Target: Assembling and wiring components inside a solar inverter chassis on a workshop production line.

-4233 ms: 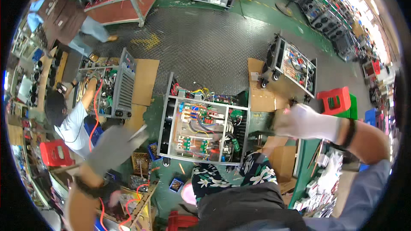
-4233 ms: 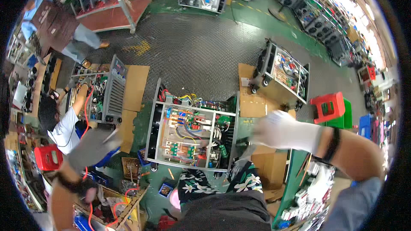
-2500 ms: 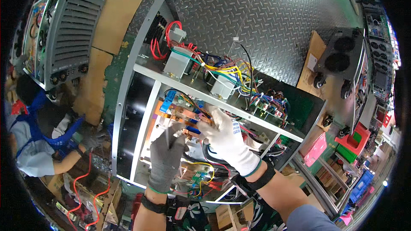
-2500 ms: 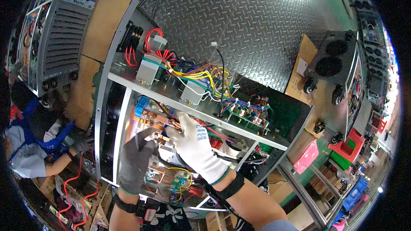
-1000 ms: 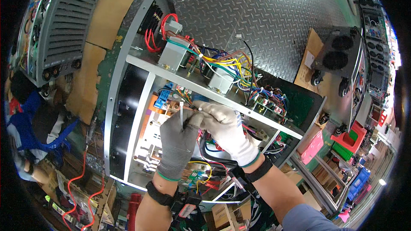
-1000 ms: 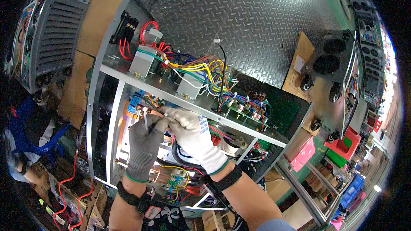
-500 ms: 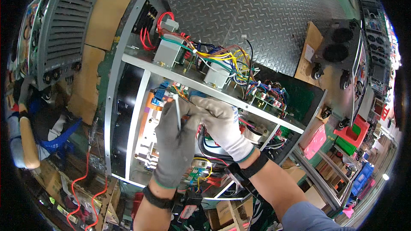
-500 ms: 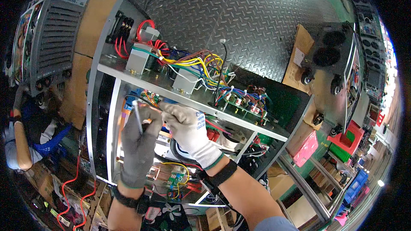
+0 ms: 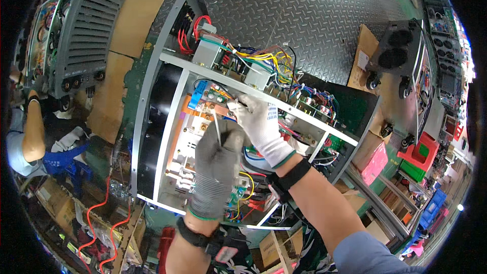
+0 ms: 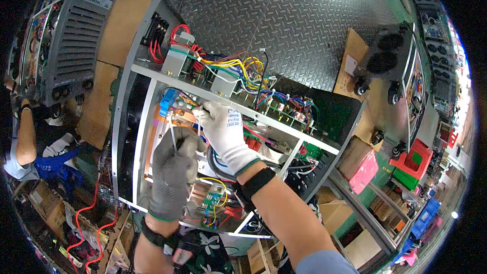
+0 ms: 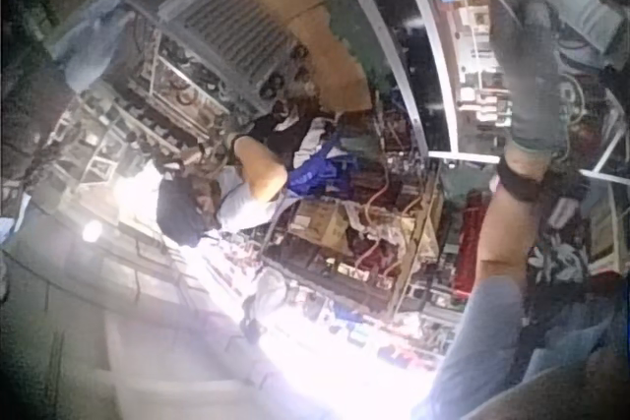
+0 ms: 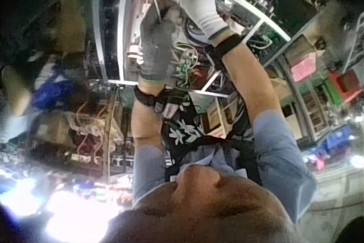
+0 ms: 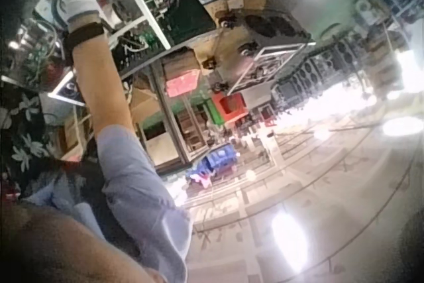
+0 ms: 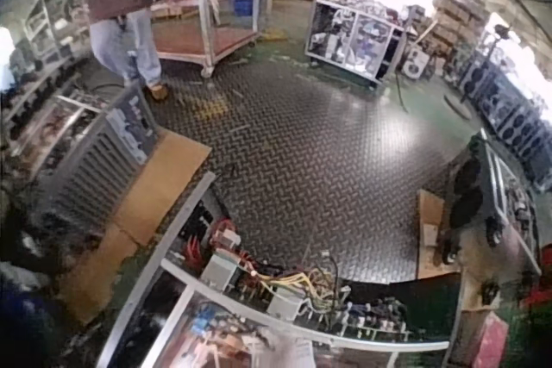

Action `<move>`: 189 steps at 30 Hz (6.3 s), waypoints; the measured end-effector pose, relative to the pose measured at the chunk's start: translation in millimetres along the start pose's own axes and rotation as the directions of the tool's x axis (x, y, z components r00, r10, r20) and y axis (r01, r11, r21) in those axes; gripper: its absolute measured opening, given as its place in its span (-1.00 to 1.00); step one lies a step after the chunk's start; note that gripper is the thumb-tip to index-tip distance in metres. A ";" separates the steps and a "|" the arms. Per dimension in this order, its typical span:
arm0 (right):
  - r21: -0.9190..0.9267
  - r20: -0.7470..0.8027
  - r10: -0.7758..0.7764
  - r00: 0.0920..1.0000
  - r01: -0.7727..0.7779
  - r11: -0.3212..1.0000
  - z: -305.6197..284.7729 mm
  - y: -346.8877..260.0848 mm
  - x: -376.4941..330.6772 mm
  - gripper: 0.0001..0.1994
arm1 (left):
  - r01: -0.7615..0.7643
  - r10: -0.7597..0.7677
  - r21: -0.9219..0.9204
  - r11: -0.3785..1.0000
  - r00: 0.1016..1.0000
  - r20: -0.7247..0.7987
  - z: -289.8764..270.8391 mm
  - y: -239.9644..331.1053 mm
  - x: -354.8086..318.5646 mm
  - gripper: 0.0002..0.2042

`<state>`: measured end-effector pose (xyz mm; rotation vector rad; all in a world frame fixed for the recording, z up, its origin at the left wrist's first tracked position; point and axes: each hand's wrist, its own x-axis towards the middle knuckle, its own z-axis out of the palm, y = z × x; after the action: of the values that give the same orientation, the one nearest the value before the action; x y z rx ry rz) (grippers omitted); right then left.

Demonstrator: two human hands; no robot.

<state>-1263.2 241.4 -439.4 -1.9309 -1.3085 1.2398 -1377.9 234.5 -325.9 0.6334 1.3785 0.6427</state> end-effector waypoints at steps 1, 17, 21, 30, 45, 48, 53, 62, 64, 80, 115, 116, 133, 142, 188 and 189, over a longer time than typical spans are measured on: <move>0.024 0.061 0.035 0.998 -0.036 0.999 -5.6 -5.4 -2.4 -0.73 | 0.000 0.000 0.003 1.000 1.000 0.005 -8.6 1.2 -3.6 -0.90; -0.310 0.161 -0.514 0.843 0.537 0.784 -97.4 1.4 -159.5 -0.72 | -0.638 0.100 0.659 0.398 0.744 0.661 -16.7 -41.0 -57.9 -0.81; -0.231 0.226 -0.284 0.932 0.335 0.913 -99.9 33.6 -163.0 -0.70 | -0.667 0.123 0.662 0.342 0.731 0.672 8.3 -79.3 -40.4 -0.84; -0.411 -0.127 -0.319 0.939 0.243 0.879 -113.0 64.6 -118.6 -0.82 | -0.808 0.520 0.548 0.217 0.571 0.636 40.9 -86.7 24.0 -0.77; -0.680 -0.322 -0.465 0.824 0.141 0.720 -94.2 94.3 -101.7 -0.83 | -0.798 0.621 0.592 -0.113 0.408 0.669 51.3 -107.0 72.8 -0.77; -0.708 -0.337 -0.471 0.815 0.111 0.697 -89.0 97.2 -100.8 -0.83 | -0.815 0.581 0.555 -0.167 0.374 0.723 49.2 -103.2 74.7 -0.75; -0.723 -0.356 -0.481 0.801 0.090 0.685 -85.6 92.4 -102.8 -0.83 | -0.653 0.429 0.562 -0.507 0.375 0.822 46.1 -107.0 72.2 -0.64; -0.705 -0.380 -0.413 0.827 0.030 0.709 -78.4 90.3 -99.6 -0.80 | -0.589 0.418 0.577 -0.566 0.398 0.816 40.7 -108.8 70.5 -0.70; -0.703 -0.383 -0.413 0.826 0.030 0.710 -77.6 88.8 -100.4 -0.81 | -0.598 0.417 0.581 -0.552 0.405 0.814 40.6 -109.8 71.9 -0.71; -0.696 -0.390 -0.502 0.772 0.109 0.710 -79.8 98.9 -99.2 -0.88 | -0.478 0.399 0.774 -0.416 0.669 0.627 60.1 -105.3 62.3 -0.67; -0.702 -0.264 -0.324 0.908 0.049 0.710 -95.1 97.7 -104.0 -0.80 | -0.592 0.665 0.797 -0.116 0.550 0.505 72.7 -128.4 74.1 -0.78; -0.720 -0.245 -0.315 0.917 0.045 0.692 -94.9 97.0 -104.6 -0.78 | -0.588 0.664 0.800 -0.116 0.554 0.503 72.8 -128.9 74.7 -0.78; -0.745 -0.269 -0.483 0.833 0.138 0.653 -96.8 100.7 -103.8 -0.86 | -0.574 0.708 0.815 -0.075 0.545 0.449 78.6 -128.6 71.4 -0.78; -0.799 -0.344 -0.551 0.760 0.071 0.597 -80.8 119.9 -92.9 -0.89 | -0.523 0.672 0.851 -0.051 0.613 0.417 89.5 -126.0 64.6 -0.77; -0.565 -0.087 -0.431 0.898 0.312 0.764 -121.0 106.3 -94.9 -0.78 | -0.540 0.720 0.837 -0.086 0.546 0.427 79.2 -134.9 76.4 -0.79; -0.646 -0.098 -0.418 0.903 0.261 0.717 -123.0 102.7 -97.2 -0.77 | -0.540 0.718 0.837 -0.088 0.548 0.429 80.1 -135.2 76.0 -0.79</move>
<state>-1120.3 121.2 -423.7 -2.0188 -2.0006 0.3776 -1286.1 196.3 -469.4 2.4687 1.4544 0.5369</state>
